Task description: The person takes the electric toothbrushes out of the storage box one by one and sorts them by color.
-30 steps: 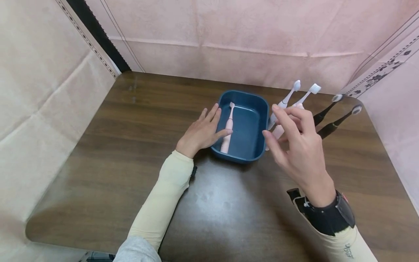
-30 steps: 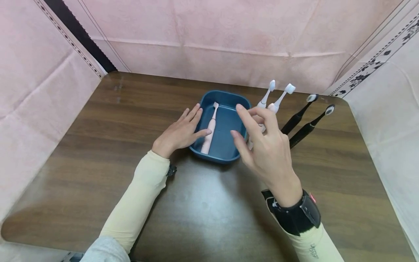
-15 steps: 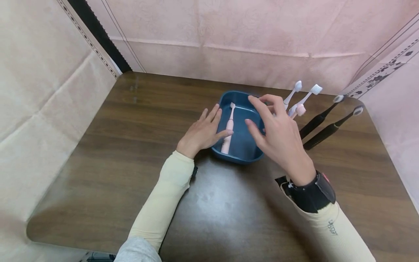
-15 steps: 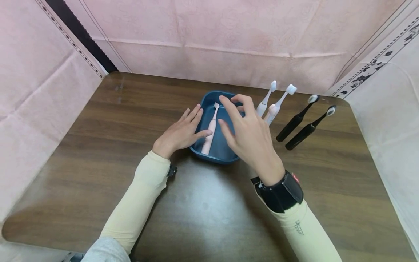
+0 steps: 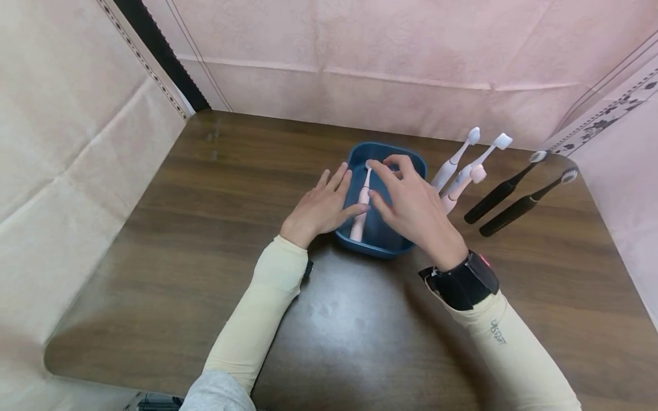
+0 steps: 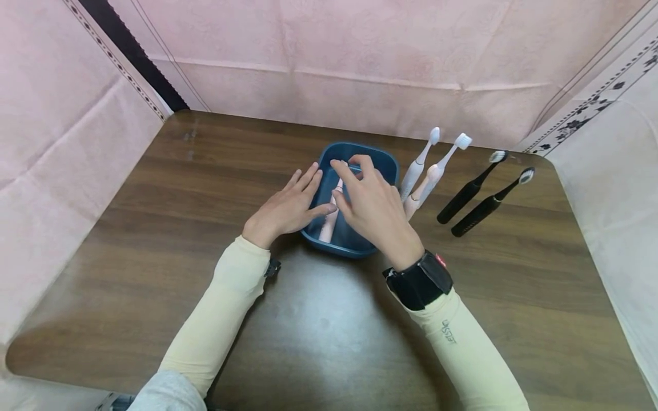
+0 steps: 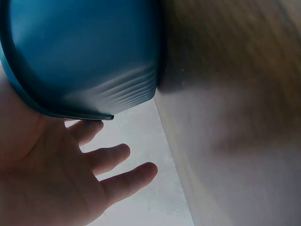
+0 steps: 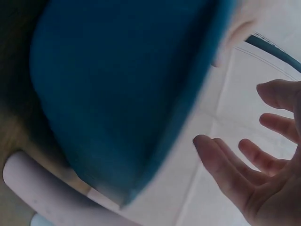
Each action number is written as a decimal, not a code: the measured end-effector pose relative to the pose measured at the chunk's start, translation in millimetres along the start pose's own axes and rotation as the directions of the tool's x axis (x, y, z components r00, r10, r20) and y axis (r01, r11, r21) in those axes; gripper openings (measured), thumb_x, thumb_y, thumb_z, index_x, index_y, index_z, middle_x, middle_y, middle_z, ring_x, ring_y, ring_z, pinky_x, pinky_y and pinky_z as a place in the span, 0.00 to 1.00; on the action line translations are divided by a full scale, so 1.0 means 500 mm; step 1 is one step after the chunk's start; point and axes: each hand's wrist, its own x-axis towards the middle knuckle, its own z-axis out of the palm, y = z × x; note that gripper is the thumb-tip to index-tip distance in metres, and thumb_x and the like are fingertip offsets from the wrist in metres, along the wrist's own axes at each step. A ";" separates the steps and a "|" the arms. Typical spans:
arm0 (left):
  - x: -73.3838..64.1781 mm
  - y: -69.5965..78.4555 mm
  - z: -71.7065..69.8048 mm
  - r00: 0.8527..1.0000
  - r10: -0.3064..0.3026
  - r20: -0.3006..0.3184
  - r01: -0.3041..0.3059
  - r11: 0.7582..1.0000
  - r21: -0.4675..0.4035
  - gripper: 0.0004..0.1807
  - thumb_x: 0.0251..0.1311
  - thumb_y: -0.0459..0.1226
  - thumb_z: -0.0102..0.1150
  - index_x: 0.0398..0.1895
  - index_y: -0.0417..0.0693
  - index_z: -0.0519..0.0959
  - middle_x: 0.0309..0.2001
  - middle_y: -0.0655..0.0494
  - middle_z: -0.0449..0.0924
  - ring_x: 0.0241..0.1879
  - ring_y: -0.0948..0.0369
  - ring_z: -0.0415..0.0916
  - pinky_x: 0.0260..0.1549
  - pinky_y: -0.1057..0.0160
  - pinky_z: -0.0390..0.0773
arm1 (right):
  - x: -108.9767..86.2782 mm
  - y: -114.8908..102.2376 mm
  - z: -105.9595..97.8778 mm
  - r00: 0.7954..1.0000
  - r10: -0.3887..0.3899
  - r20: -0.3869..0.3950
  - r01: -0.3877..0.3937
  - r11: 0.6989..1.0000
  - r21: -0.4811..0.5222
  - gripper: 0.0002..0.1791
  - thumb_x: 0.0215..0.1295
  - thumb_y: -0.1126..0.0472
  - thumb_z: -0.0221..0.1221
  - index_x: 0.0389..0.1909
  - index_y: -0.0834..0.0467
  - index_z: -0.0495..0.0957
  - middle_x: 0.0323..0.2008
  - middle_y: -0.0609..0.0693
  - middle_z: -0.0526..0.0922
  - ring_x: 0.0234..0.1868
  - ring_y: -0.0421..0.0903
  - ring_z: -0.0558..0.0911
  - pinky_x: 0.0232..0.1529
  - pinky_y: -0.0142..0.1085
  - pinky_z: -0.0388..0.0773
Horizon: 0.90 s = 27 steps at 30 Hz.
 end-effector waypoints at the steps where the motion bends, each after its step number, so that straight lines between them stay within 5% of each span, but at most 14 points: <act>1: 0.000 0.000 -0.001 1.000 0.002 -0.001 -0.002 1.000 0.003 0.50 0.70 0.68 0.41 0.83 0.49 0.42 0.83 0.54 0.29 0.80 0.44 0.32 0.71 0.38 0.54 | 0.003 0.001 0.005 1.000 0.007 0.022 -0.007 1.000 0.000 0.30 0.72 0.53 0.61 0.72 0.54 0.70 0.64 0.63 0.70 0.49 0.57 0.83 0.20 0.39 0.76; 9: 0.002 -0.003 -0.001 1.000 -0.001 0.008 0.001 1.000 0.016 0.50 0.71 0.64 0.47 0.83 0.50 0.41 0.83 0.55 0.29 0.80 0.44 0.33 0.70 0.38 0.56 | 0.021 0.001 0.041 0.976 0.069 0.204 -0.066 0.998 -0.024 0.29 0.75 0.53 0.58 0.73 0.55 0.69 0.69 0.65 0.66 0.33 0.53 0.80 0.20 0.37 0.75; 16: 0.001 0.004 0.003 1.000 0.000 0.014 0.000 1.000 0.018 0.53 0.68 0.65 0.51 0.83 0.49 0.40 0.83 0.56 0.28 0.80 0.44 0.32 0.71 0.38 0.55 | 0.025 0.006 0.053 0.945 0.131 0.299 -0.133 0.991 -0.016 0.27 0.77 0.51 0.56 0.72 0.55 0.70 0.70 0.66 0.65 0.45 0.59 0.83 0.33 0.47 0.85; 27: -0.004 0.004 -0.002 1.000 -0.014 0.019 0.014 1.000 0.013 0.53 0.68 0.64 0.51 0.83 0.50 0.39 0.82 0.56 0.27 0.80 0.45 0.31 0.71 0.39 0.54 | 0.047 0.016 0.074 0.915 0.172 0.364 -0.186 0.983 0.003 0.29 0.77 0.50 0.55 0.73 0.56 0.68 0.71 0.67 0.63 0.56 0.64 0.79 0.50 0.58 0.81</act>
